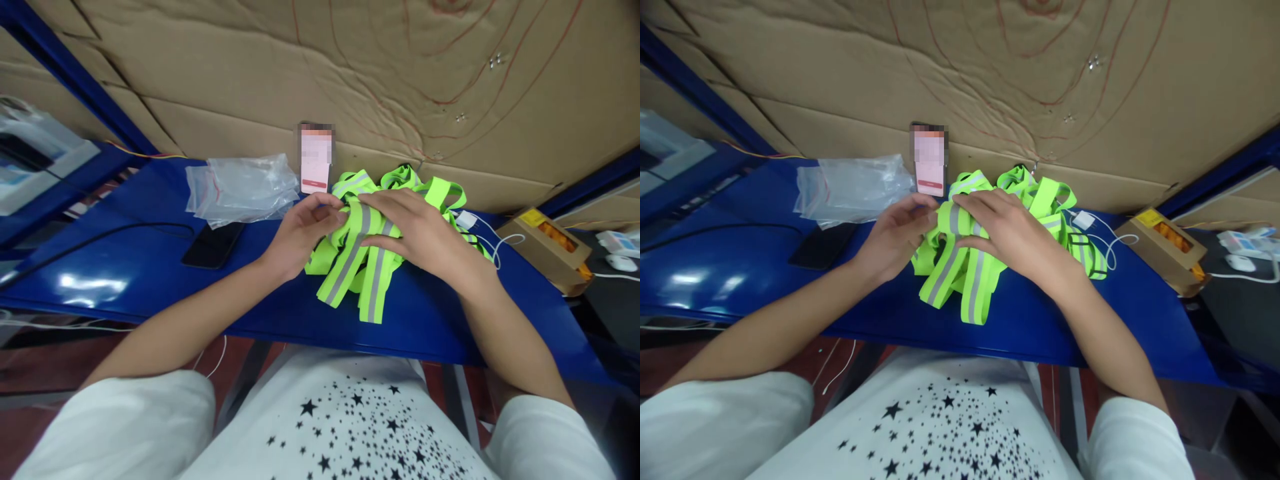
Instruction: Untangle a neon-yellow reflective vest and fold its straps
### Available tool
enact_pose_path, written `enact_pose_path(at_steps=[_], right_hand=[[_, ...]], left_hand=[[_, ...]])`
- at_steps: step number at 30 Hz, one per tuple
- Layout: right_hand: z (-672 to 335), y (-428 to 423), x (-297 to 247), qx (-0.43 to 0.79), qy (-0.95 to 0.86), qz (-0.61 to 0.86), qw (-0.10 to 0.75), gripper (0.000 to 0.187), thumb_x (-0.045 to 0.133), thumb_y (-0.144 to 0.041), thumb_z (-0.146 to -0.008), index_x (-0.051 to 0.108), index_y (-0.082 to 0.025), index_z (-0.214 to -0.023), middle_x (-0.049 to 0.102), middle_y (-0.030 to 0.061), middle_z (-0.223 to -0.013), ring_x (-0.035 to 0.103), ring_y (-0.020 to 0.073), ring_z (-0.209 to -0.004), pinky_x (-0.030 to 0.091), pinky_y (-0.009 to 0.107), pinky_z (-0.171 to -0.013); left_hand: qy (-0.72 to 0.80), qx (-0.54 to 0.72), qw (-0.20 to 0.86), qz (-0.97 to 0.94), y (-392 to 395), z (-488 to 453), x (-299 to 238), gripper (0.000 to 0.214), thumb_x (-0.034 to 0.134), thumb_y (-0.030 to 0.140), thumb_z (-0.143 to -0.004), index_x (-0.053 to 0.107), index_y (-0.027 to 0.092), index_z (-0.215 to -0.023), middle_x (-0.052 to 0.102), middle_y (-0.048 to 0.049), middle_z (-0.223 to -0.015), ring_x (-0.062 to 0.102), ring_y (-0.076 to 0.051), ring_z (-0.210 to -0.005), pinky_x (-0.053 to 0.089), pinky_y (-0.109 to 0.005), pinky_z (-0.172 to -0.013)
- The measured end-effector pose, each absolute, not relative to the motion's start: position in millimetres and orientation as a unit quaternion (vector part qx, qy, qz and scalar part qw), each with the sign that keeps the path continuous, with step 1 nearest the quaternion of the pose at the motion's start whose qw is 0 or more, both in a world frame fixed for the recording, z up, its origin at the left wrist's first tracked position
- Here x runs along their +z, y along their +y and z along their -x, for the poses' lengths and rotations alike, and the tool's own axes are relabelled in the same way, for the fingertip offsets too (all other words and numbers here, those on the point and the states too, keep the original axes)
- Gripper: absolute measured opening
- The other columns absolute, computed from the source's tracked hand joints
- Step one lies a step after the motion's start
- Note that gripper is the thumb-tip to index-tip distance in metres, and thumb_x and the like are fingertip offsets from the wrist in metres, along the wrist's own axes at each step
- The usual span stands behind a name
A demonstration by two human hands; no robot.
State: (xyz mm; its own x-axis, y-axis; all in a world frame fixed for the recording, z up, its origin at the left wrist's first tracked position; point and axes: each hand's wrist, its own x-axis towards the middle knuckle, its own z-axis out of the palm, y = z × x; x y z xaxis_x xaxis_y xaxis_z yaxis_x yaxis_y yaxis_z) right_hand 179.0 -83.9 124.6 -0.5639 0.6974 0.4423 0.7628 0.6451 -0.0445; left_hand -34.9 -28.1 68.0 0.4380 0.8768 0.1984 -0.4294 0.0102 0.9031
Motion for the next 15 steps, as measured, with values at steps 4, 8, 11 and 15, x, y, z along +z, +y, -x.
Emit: enact_pose_path(at_steps=[4, 8, 11, 15], right_hand=[[-179, -86, 126, -0.118, -0.88, 0.421, 0.184, 0.063, 0.069, -0.037, -0.091, 0.052, -0.011, -0.147, 0.063, 0.0198, -0.137, 0.058, 0.0344, -0.128, 0.045, 0.052, -0.111], [-182, -86, 128, -0.088, -0.888, 0.401, 0.208, 0.068, 0.069, -0.045, -0.09, 0.052, -0.015, -0.149, 0.063, 0.0179, -0.137, 0.059, 0.0326, -0.129, 0.045, 0.049, -0.113], [-189, -80, 127, -0.036, -0.881, 0.396, 0.256, 0.07, 0.071, -0.054, -0.087, 0.055, -0.022, -0.147, 0.065, 0.013, -0.137, 0.061, 0.0311, -0.128, 0.048, 0.048, -0.111], [-193, -75, 124, -0.021, -0.872, 0.399, 0.282, 0.068, 0.073, -0.053, -0.086, 0.057, -0.024, -0.145, 0.066, 0.0121, -0.137, 0.062, 0.0314, -0.127, 0.05, 0.048, -0.109]], left_hand=[[0.199, 0.426, 0.783, -0.407, -20, 40, 70, 0.029, 0.086, 0.019, -0.075, 0.07, 0.021, -0.099, 0.07, 0.0002, -0.085, 0.065, -0.012, -0.069, 0.054, -0.025, -0.066], [0.195, 0.38, 0.821, -0.379, -18, 43, 73, 0.031, 0.088, 0.016, -0.07, 0.07, 0.02, -0.094, 0.069, 0.0012, -0.079, 0.06, -0.01, -0.057, 0.05, -0.023, -0.053], [0.204, 0.383, 0.799, -0.417, -24, 43, 79, 0.032, 0.089, 0.019, -0.07, 0.068, 0.021, -0.094, 0.069, 0.0009, -0.079, 0.063, -0.012, -0.062, 0.049, -0.022, -0.053], [0.194, 0.427, 0.739, -0.483, -32, 42, 83, 0.03, 0.087, 0.026, -0.077, 0.065, 0.022, -0.097, 0.067, 0.0025, -0.076, 0.065, -0.012, -0.066, 0.049, -0.022, -0.058]])
